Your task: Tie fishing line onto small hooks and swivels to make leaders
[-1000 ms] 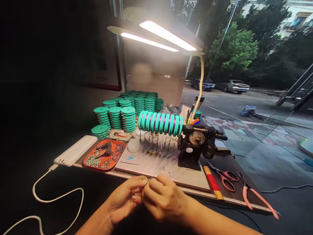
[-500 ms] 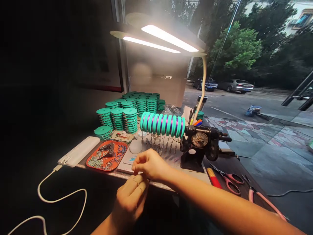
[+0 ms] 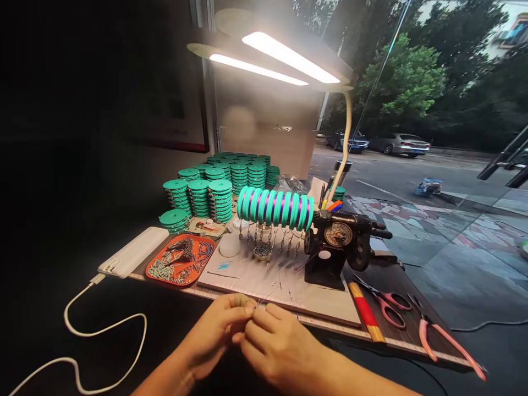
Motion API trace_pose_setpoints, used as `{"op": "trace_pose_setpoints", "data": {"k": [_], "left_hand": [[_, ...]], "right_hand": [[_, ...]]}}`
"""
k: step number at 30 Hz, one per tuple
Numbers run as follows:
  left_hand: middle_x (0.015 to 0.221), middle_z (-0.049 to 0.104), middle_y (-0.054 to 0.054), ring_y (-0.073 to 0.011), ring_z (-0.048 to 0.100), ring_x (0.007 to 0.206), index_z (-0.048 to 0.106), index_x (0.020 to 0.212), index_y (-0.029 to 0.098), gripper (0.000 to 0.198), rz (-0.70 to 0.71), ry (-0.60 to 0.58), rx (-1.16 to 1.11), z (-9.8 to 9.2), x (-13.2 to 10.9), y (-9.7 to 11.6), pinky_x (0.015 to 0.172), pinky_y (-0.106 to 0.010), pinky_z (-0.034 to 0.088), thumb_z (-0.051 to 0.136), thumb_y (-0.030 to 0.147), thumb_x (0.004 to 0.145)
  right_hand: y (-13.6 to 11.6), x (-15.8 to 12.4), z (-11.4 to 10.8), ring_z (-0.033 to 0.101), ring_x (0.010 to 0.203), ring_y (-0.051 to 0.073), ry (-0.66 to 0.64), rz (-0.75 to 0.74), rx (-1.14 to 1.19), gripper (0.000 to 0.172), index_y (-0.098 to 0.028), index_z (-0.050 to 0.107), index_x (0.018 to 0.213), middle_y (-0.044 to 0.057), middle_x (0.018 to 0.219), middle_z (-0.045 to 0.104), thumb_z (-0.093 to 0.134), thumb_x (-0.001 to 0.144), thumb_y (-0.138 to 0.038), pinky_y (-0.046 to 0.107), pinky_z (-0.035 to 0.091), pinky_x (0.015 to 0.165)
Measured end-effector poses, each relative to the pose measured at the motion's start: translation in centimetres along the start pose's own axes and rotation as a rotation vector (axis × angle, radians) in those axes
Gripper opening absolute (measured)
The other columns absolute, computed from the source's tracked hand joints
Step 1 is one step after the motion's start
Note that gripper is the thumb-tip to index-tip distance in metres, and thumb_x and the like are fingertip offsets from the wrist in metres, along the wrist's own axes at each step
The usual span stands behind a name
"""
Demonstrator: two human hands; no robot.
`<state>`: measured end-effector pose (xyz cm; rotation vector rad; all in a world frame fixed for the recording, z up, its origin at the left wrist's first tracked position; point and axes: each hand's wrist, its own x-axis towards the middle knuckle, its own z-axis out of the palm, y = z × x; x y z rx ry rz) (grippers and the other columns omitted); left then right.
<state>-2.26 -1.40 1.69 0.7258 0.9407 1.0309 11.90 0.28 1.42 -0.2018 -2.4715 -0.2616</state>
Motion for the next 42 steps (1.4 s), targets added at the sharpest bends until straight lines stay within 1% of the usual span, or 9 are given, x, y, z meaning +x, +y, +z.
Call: {"op": "trace_pose_setpoints", "data": {"k": [8,11,16,21,28,33,37,40,42], "left_hand": [[0.094,0.062,-0.017,-0.0245,0.058,0.089,0.067,0.093,0.012,0.028,1.046,0.282,1.111,-1.8,-0.4,-2.6,0.078,-0.032,0.043,0.045,0.002,0.078],[0.093,0.065,-0.014,-0.0243,0.057,0.088,0.069,0.086,0.015,0.025,0.981,0.217,1.051,-1.8,-0.4,-2.2,0.080,-0.031,0.041,0.050,0.004,0.076],[0.061,0.049,0.000,-0.0103,0.042,0.056,0.059,0.058,0.015,0.008,0.146,0.110,0.183,-0.7,-0.2,0.1,0.050,-0.019,0.034,0.063,0.016,0.065],[0.054,0.035,0.006,-0.0025,0.025,0.044,0.044,0.052,0.014,0.021,-0.085,-0.031,-0.011,-0.5,0.6,0.3,0.043,-0.014,0.019,0.063,0.024,0.053],[0.062,0.043,0.002,-0.0067,0.036,0.050,0.053,0.054,0.014,0.014,0.066,-0.004,0.112,-0.4,0.1,0.0,0.046,-0.018,0.029,0.065,0.019,0.059],[0.087,0.053,-0.008,-0.0176,0.053,0.076,0.064,0.074,0.014,0.014,0.808,0.147,0.889,-1.7,-0.1,-1.2,0.068,-0.027,0.042,0.051,0.007,0.076],[0.093,0.060,-0.017,-0.0229,0.055,0.086,0.063,0.091,0.008,0.025,1.303,0.344,1.289,-2.4,0.3,-2.7,0.074,-0.030,0.044,0.045,-0.003,0.077],[0.087,0.064,-0.015,-0.0221,0.055,0.080,0.066,0.084,0.010,0.023,1.225,0.233,1.213,-2.0,0.0,-2.3,0.071,-0.030,0.043,0.048,-0.002,0.075],[0.072,0.061,-0.007,-0.0172,0.052,0.071,0.066,0.070,0.014,0.017,0.855,0.146,0.838,-1.3,-0.4,-1.4,0.067,-0.026,0.041,0.053,0.003,0.073]], "right_hand": [[4.9,5.9,-0.9,0.054,0.052,0.010,-0.220,0.715,0.738,0.015,-0.012,0.058,0.066,0.001,0.059,0.062,0.051,0.079,-0.012,0.019,0.042,0.050],[6.1,7.3,-0.2,0.052,0.045,0.009,-0.248,0.688,0.704,0.019,-0.011,0.057,0.059,-0.001,0.051,0.060,0.052,0.077,-0.011,0.017,0.039,0.044],[3.9,4.1,-1.8,0.052,0.058,0.013,-0.076,0.600,0.460,0.015,-0.012,0.061,0.075,0.005,0.068,0.062,0.048,0.081,-0.015,0.024,0.037,0.052],[1.2,0.1,-1.7,0.045,0.050,0.015,0.048,-0.086,-0.153,0.034,-0.010,0.063,0.072,0.006,0.061,0.059,0.033,0.087,-0.006,0.030,0.028,0.047],[-0.1,-0.1,0.6,0.047,0.055,0.014,0.008,0.024,0.124,0.039,-0.012,0.059,0.066,0.004,0.057,0.056,0.029,0.090,-0.007,0.026,0.036,0.050],[2.7,3.1,-1.1,0.054,0.062,0.013,-0.131,0.550,0.771,0.016,-0.014,0.061,0.069,0.003,0.066,0.062,0.052,0.080,-0.020,0.022,0.042,0.059],[5.9,6.3,-0.4,0.049,0.047,0.009,-0.216,0.762,0.838,0.015,-0.012,0.059,0.063,-0.001,0.054,0.058,0.052,0.076,-0.018,0.019,0.040,0.047],[6.3,7.3,0.5,0.045,0.041,0.008,-0.263,0.764,0.821,0.016,-0.012,0.058,0.058,-0.001,0.050,0.057,0.054,0.073,-0.016,0.018,0.036,0.040],[5.6,6.9,0.2,0.048,0.045,0.009,-0.229,0.760,0.768,0.013,-0.012,0.060,0.064,0.000,0.056,0.060,0.054,0.074,-0.016,0.019,0.037,0.043]]}}
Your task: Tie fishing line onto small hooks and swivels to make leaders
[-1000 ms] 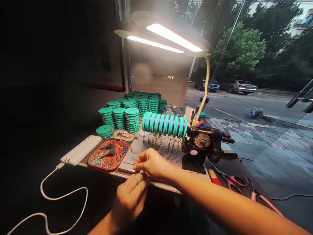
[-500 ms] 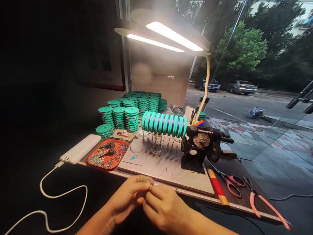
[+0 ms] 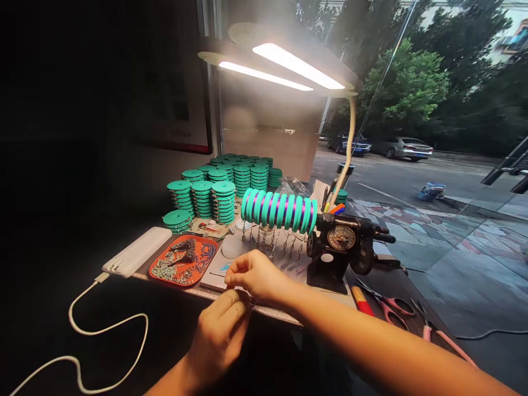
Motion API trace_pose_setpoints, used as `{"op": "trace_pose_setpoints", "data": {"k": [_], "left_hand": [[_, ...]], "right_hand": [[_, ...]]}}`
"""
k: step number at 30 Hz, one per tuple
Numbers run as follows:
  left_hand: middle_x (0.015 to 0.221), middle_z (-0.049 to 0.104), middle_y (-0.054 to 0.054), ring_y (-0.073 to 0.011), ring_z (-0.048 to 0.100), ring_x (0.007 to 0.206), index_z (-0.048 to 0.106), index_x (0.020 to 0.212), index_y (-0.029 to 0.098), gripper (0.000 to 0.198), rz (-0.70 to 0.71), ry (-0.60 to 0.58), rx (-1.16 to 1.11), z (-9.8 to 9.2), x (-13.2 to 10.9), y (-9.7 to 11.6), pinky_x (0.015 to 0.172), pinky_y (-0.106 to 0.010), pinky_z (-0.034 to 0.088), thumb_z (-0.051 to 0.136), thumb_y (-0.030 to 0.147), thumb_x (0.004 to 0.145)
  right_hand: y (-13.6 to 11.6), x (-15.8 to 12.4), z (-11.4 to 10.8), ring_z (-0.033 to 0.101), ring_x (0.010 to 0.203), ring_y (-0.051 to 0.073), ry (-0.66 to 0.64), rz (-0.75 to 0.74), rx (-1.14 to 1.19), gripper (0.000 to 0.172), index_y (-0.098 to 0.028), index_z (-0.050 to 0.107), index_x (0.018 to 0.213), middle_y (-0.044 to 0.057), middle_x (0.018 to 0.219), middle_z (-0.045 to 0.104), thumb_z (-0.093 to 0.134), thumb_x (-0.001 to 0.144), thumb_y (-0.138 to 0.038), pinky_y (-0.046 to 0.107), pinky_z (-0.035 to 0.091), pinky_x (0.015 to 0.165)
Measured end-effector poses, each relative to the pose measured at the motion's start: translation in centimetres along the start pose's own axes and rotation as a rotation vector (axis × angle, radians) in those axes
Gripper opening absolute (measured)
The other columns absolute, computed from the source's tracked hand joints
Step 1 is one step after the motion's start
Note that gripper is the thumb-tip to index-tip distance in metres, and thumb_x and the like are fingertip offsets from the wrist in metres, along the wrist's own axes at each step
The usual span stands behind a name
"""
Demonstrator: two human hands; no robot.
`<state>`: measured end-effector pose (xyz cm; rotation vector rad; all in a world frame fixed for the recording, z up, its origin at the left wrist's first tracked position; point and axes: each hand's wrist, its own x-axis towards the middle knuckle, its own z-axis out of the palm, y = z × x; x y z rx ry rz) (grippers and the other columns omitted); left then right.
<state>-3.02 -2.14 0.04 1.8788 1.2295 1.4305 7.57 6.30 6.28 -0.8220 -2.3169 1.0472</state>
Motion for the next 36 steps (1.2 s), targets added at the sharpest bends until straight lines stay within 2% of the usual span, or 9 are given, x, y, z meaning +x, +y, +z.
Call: {"op": "trace_pose_setpoints", "data": {"k": [3,8,11,14,18,22,26,32,36], "left_hand": [[0.059,0.051,0.000,-0.0099,0.043,0.056,0.060,0.056,0.014,0.010,-0.706,-0.026,-0.620,-0.3,1.0,1.1,0.049,-0.018,0.034,0.062,0.010,0.065],[0.056,0.045,0.003,-0.0024,0.034,0.045,0.054,0.053,0.011,0.012,-1.006,-0.160,-0.958,-0.2,1.8,0.8,0.039,-0.010,0.025,0.066,0.015,0.054],[0.055,0.041,0.005,0.0007,0.030,0.043,0.053,0.053,0.010,0.015,-1.056,-0.169,-1.047,0.1,1.6,0.8,0.039,-0.008,0.023,0.067,0.015,0.052],[0.061,0.047,0.001,-0.0003,0.034,0.046,0.059,0.060,0.009,0.013,-1.044,-0.167,-1.045,0.4,1.2,1.3,0.040,-0.008,0.025,0.068,0.018,0.056],[0.067,0.052,-0.001,-0.0058,0.043,0.052,0.063,0.060,0.011,0.006,-0.916,-0.167,-0.913,0.4,0.9,1.7,0.043,-0.014,0.029,0.068,0.012,0.058],[0.087,0.053,-0.005,-0.0145,0.052,0.074,0.059,0.057,0.015,0.017,-0.311,-0.102,-0.204,0.1,0.2,1.4,0.066,-0.023,0.042,0.055,0.003,0.067],[0.090,0.055,-0.013,-0.0200,0.058,0.073,0.059,0.076,0.015,0.022,0.189,-0.031,0.333,0.7,-1.1,0.1,0.063,-0.031,0.049,0.041,0.002,0.075],[0.094,0.056,-0.012,-0.0212,0.059,0.085,0.056,0.097,0.018,0.031,0.370,0.263,0.537,1.9,-2.0,-1.5,0.072,-0.029,0.050,0.046,-0.003,0.076],[0.087,0.062,-0.015,-0.0234,0.059,0.079,0.062,0.089,0.013,0.027,0.396,0.153,0.457,1.4,-1.6,-1.2,0.067,-0.032,0.048,0.045,-0.003,0.075]], "right_hand": [[-0.1,-3.4,-0.1,0.049,0.054,0.011,0.170,-0.096,-0.125,0.013,-0.013,0.062,0.080,0.004,0.069,0.062,0.050,0.079,-0.018,0.023,0.037,0.052],[1.8,-8.1,1.1,0.042,0.049,0.014,0.331,-0.816,-0.871,0.028,-0.009,0.065,0.079,0.004,0.057,0.058,0.038,0.087,-0.009,0.029,0.025,0.047],[3.6,-8.5,3.1,0.040,0.047,0.013,0.423,-0.750,-0.682,0.022,-0.012,0.064,0.077,0.002,0.054,0.056,0.044,0.086,-0.012,0.028,0.024,0.046],[5.1,-8.8,5.2,0.049,0.058,0.014,0.488,-0.355,-0.163,0.020,-0.016,0.062,0.077,0.002,0.062,0.057,0.046,0.087,-0.022,0.025,0.035,0.053],[5.4,-10.2,6.9,0.052,0.057,0.013,0.279,0.160,0.510,0.032,-0.017,0.060,0.071,0.000,0.065,0.056,0.053,0.081,-0.046,0.023,0.041,0.054],[2.9,-11.1,5.9,0.051,0.059,0.013,0.175,0.100,0.355,0.024,-0.017,0.059,0.064,0.001,0.063,0.056,0.058,0.077,-0.037,0.023,0.040,0.056],[-0.8,-8.8,2.6,0.053,0.065,0.015,0.140,-0.027,0.023,0.014,-0.015,0.062,0.071,0.004,0.069,0.062,0.049,0.076,-0.017,0.025,0.039,0.061],[-1.4,-1.0,-0.7,0.038,0.042,0.007,-0.101,0.330,0.154,0.012,-0.014,0.053,0.054,-0.004,0.049,0.049,0.053,0.066,-0.011,0.019,0.030,0.041],[-0.7,0.9,-0.3,0.036,0.036,0.006,-0.194,0.350,0.151,0.011,-0.014,0.054,0.052,-0.006,0.041,0.044,0.055,0.062,-0.010,0.018,0.030,0.037]]}}
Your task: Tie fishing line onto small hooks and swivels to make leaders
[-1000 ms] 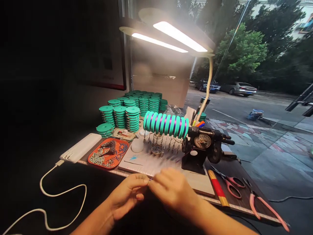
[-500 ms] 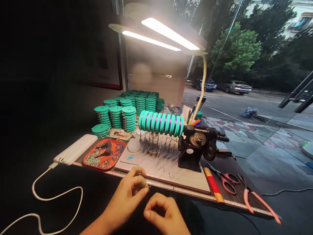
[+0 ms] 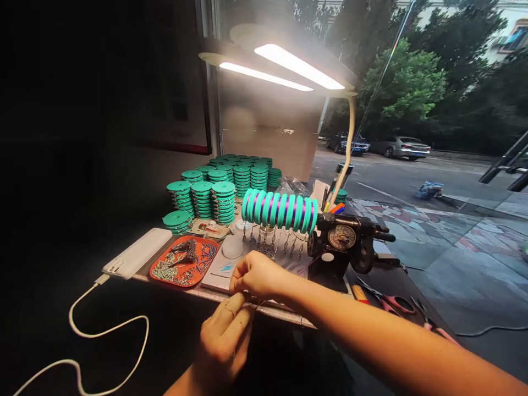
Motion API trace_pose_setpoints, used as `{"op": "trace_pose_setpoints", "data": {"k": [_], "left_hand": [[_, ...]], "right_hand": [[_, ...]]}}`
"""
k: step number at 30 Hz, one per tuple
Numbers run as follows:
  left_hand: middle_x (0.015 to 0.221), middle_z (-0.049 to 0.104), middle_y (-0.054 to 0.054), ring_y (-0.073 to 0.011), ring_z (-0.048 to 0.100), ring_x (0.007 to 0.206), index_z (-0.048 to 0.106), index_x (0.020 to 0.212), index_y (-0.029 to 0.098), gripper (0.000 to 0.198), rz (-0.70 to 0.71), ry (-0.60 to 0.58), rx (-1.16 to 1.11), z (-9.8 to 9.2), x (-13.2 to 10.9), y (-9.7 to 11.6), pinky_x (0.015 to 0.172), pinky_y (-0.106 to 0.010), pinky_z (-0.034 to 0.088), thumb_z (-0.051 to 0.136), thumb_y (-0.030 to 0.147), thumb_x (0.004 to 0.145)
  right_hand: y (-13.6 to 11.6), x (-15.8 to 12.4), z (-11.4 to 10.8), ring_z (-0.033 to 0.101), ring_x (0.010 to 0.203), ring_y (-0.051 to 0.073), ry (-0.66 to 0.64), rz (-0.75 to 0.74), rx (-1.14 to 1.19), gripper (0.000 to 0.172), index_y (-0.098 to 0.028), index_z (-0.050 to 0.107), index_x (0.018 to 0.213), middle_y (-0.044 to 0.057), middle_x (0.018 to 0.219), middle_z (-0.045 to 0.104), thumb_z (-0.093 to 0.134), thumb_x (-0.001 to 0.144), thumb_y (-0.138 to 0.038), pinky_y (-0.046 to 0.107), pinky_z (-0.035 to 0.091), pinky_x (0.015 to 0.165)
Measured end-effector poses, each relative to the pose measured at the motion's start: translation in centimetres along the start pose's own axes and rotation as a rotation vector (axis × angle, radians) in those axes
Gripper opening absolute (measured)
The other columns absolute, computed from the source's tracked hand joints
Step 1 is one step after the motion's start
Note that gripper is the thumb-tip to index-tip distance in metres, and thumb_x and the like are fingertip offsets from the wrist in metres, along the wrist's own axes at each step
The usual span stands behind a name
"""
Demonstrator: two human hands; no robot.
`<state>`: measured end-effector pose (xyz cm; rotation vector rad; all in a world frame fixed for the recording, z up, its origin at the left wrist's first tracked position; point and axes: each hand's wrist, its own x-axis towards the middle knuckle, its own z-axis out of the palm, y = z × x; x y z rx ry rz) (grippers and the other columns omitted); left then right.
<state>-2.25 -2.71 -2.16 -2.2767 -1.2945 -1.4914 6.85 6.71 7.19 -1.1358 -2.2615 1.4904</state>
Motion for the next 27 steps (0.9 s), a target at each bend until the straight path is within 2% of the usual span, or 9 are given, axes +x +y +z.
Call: {"op": "trace_pose_setpoints", "data": {"k": [3,6,8,12,14,17,21,24,27], "left_hand": [[0.066,0.060,-0.007,-0.0176,0.054,0.063,0.064,0.072,0.013,0.022,-0.186,-0.122,-0.281,-1.0,1.5,0.4,0.059,-0.027,0.043,0.047,0.000,0.074],[0.059,0.053,0.000,-0.0097,0.045,0.056,0.061,0.057,0.013,0.012,-1.092,-0.227,-1.020,-1.5,2.9,0.7,0.048,-0.017,0.035,0.060,0.004,0.065],[0.059,0.051,0.000,-0.0059,0.041,0.050,0.061,0.057,0.011,0.007,-1.396,-0.298,-1.282,-1.5,3.4,0.6,0.041,-0.012,0.029,0.063,0.006,0.061],[0.055,0.046,0.002,0.0001,0.035,0.042,0.057,0.054,0.009,0.010,-1.561,-0.348,-1.505,-0.8,3.2,0.3,0.036,-0.007,0.024,0.066,0.006,0.056],[0.053,0.044,0.004,0.0019,0.032,0.039,0.054,0.051,0.009,0.014,-1.595,-0.326,-1.574,-0.7,2.9,0.5,0.036,-0.005,0.023,0.068,0.006,0.056],[0.056,0.047,0.002,0.0018,0.034,0.040,0.058,0.055,0.008,0.012,-1.594,-0.307,-1.609,-0.6,2.6,1.1,0.035,-0.005,0.024,0.069,0.008,0.059],[0.059,0.049,0.001,-0.0020,0.041,0.047,0.061,0.061,0.007,0.013,-1.516,-0.338,-1.559,-0.3,2.3,1.5,0.037,-0.008,0.024,0.073,0.012,0.058],[0.057,0.044,0.003,-0.0050,0.038,0.046,0.057,0.053,0.011,0.018,-1.210,-0.403,-1.285,-0.2,2.3,1.4,0.040,-0.015,0.027,0.072,0.018,0.059],[0.072,0.045,-0.001,-0.0127,0.046,0.064,0.056,0.054,0.014,0.017,-0.810,-0.403,-0.832,-0.2,2.3,1.5,0.056,-0.022,0.037,0.064,0.019,0.067]], "right_hand": [[0.5,-1.7,0.4,0.043,0.042,0.008,0.074,-0.049,-0.034,0.009,-0.013,0.058,0.057,-0.004,0.048,0.050,0.056,0.066,-0.012,0.020,0.034,0.043],[2.6,-5.1,1.0,0.048,0.057,0.012,0.345,-0.262,-0.189,0.010,-0.014,0.062,0.076,0.002,0.066,0.059,0.054,0.076,-0.019,0.024,0.037,0.053],[4.7,-7.0,1.8,0.049,0.058,0.014,0.584,-0.665,-0.548,0.018,-0.014,0.063,0.078,0.005,0.065,0.060,0.046,0.083,-0.017,0.026,0.036,0.053],[8.2,-8.0,3.9,0.048,0.052,0.014,0.688,-1.049,-1.021,0.019,-0.012,0.063,0.085,0.007,0.067,0.064,0.044,0.084,-0.007,0.028,0.034,0.050],[8.9,-7.7,4.9,0.046,0.051,0.014,0.772,-1.053,-0.958,0.018,-0.014,0.063,0.082,0.005,0.063,0.062,0.045,0.084,-0.009,0.028,0.034,0.049],[9.5,-7.2,6.4,0.048,0.056,0.014,0.840,-0.814,-0.445,0.018,-0.018,0.063,0.078,0.003,0.061,0.057,0.047,0.086,-0.020,0.026,0.038,0.051],[11.0,-7.5,8.2,0.053,0.059,0.014,0.550,-0.281,0.446,0.030,-0.019,0.061,0.068,0.000,0.063,0.054,0.058,0.077,-0.047,0.025,0.044,0.056],[11.9,-8.3,8.8,0.047,0.050,0.011,0.321,-0.067,0.737,0.039,-0.018,0.059,0.065,-0.003,0.056,0.049,0.064,0.066,-0.056,0.022,0.040,0.050],[11.4,-9.4,8.5,0.049,0.054,0.011,0.391,-0.121,0.555,0.032,-0.018,0.059,0.063,-0.002,0.059,0.052,0.063,0.071,-0.048,0.022,0.041,0.054]]}}
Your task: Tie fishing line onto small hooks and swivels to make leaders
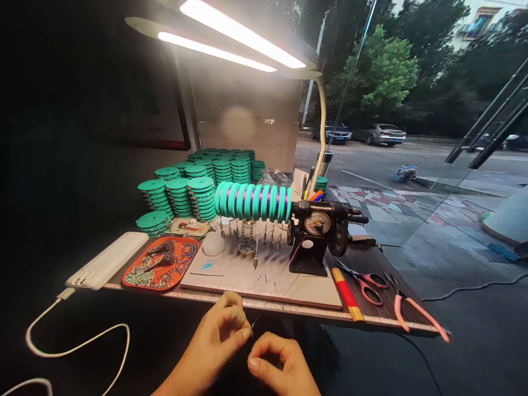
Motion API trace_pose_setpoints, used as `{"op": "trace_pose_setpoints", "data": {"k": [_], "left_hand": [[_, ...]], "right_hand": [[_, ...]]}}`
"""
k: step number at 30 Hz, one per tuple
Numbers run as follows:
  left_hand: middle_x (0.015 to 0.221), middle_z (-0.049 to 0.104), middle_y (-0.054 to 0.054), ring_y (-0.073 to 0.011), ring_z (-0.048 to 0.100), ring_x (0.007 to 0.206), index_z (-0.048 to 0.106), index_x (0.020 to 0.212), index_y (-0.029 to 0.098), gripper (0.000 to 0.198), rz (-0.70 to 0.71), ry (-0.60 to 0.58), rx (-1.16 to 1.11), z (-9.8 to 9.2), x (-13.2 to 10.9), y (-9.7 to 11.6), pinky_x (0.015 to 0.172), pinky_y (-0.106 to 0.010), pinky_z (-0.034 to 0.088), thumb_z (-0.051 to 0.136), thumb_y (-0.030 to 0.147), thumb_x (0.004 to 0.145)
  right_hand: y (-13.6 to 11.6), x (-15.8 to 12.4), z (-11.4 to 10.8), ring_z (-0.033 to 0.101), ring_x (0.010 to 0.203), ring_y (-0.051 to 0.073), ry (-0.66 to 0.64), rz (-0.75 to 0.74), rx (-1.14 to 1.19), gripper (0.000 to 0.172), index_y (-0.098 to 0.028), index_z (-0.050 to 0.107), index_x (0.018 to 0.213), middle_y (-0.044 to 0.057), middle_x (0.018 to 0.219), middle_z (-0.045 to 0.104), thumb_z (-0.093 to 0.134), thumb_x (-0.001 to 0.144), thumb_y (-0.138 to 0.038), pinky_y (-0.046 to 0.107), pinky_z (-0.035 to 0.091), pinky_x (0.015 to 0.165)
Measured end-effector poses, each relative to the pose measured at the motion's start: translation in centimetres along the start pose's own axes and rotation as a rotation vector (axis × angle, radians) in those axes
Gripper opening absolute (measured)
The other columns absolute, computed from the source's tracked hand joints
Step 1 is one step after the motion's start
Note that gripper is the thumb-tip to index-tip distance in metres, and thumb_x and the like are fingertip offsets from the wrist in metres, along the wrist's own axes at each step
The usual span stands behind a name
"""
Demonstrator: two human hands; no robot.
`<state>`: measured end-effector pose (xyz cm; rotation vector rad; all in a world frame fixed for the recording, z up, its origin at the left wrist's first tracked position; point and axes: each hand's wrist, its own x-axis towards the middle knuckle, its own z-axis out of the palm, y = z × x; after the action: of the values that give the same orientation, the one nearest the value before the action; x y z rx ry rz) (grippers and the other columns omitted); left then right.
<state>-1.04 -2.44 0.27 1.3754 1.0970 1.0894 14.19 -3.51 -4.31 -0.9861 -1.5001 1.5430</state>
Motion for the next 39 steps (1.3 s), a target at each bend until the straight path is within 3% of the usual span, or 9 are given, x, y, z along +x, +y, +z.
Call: {"op": "trace_pose_setpoints", "data": {"k": [4,7,11,14,18,21,30,35,39], "left_hand": [[0.080,0.044,-0.003,-0.0166,0.048,0.072,0.057,0.063,0.016,0.015,0.143,0.038,0.215,0.4,-0.7,-0.4,0.063,-0.027,0.040,0.054,0.021,0.077],[0.078,0.043,-0.002,-0.0150,0.046,0.068,0.059,0.064,0.017,0.016,0.181,0.097,0.165,0.6,-1.0,-1.2,0.060,-0.026,0.039,0.055,0.025,0.078],[0.077,0.043,-0.001,-0.0147,0.046,0.070,0.061,0.066,0.018,0.015,0.132,0.116,0.015,0.7,-0.9,-1.6,0.062,-0.024,0.039,0.059,0.028,0.076],[0.078,0.043,-0.001,-0.0152,0.046,0.072,0.061,0.066,0.018,0.014,0.123,0.106,0.008,0.6,-0.8,-1.4,0.064,-0.024,0.039,0.059,0.028,0.076],[0.078,0.042,0.000,-0.0151,0.046,0.072,0.060,0.067,0.019,0.014,0.133,0.124,0.055,0.6,-0.8,-1.4,0.063,-0.024,0.037,0.059,0.028,0.077],[0.077,0.042,0.000,-0.0140,0.044,0.068,0.060,0.066,0.019,0.016,0.119,0.130,0.070,0.7,-0.7,-1.6,0.060,-0.024,0.035,0.058,0.030,0.077],[0.077,0.044,-0.001,-0.0154,0.047,0.071,0.059,0.064,0.018,0.014,0.174,0.170,0.199,0.9,-0.7,-1.1,0.063,-0.025,0.036,0.056,0.024,0.077],[0.077,0.046,-0.001,-0.0161,0.048,0.071,0.059,0.064,0.018,0.015,0.188,0.166,0.234,0.9,-0.7,-0.7,0.062,-0.025,0.035,0.054,0.022,0.077],[0.076,0.046,-0.002,-0.0169,0.048,0.073,0.058,0.063,0.018,0.014,0.197,0.172,0.257,0.9,-0.6,-0.7,0.066,-0.026,0.036,0.055,0.021,0.077]], "right_hand": [[-2.9,-0.6,0.0,0.055,0.062,0.013,0.101,-0.438,-0.385,0.015,-0.019,0.059,0.066,0.000,0.064,0.062,0.057,0.079,-0.026,0.022,0.044,0.060],[-4.4,-0.7,0.0,0.056,0.063,0.014,0.065,-0.563,-0.522,0.011,-0.020,0.059,0.069,0.001,0.062,0.063,0.055,0.079,-0.018,0.021,0.045,0.059],[-5.4,-0.2,-0.9,0.059,0.064,0.013,0.033,-0.462,-0.524,0.009,-0.021,0.063,0.079,0.001,0.069,0.065,0.053,0.080,-0.020,0.020,0.045,0.058],[-6.0,0.9,-1.9,0.062,0.076,0.016,0.019,-0.383,-0.589,0.021,-0.021,0.062,0.097,0.004,0.087,0.068,0.047,0.082,-0.018,0.023,0.046,0.068],[-6.9,3.0,-2.7,0.060,0.065,0.017,-0.193,-0.183,-0.770,0.019,-0.017,0.067,0.084,0.005,0.073,0.067,0.049,0.079,-0.014,0.025,0.041,0.061],[-7.1,4.0,-3.0,0.054,0.058,0.013,-0.229,-0.096,-0.752,0.013,-0.015,0.067,0.075,0.001,0.064,0.064,0.054,0.076,-0.014,0.022,0.037,0.056],[-6.8,4.4,-2.7,0.047,0.051,0.009,-0.190,-0.003,-0.690,0.006,-0.013,0.066,0.066,-0.004,0.053,0.055,0.060,0.067,-0.010,0.018,0.031,0.049],[-7.2,4.4,-2.9,0.051,0.057,0.009,-0.234,-0.011,-0.675,0.010,-0.014,0.066,0.069,-0.003,0.059,0.059,0.057,0.074,-0.016,0.016,0.035,0.051],[-7.2,4.2,-2.6,0.047,0.051,0.009,-0.191,-0.049,-0.761,0.012,-0.013,0.066,0.066,-0.003,0.054,0.058,0.056,0.069,-0.010,0.017,0.031,0.048]]}}
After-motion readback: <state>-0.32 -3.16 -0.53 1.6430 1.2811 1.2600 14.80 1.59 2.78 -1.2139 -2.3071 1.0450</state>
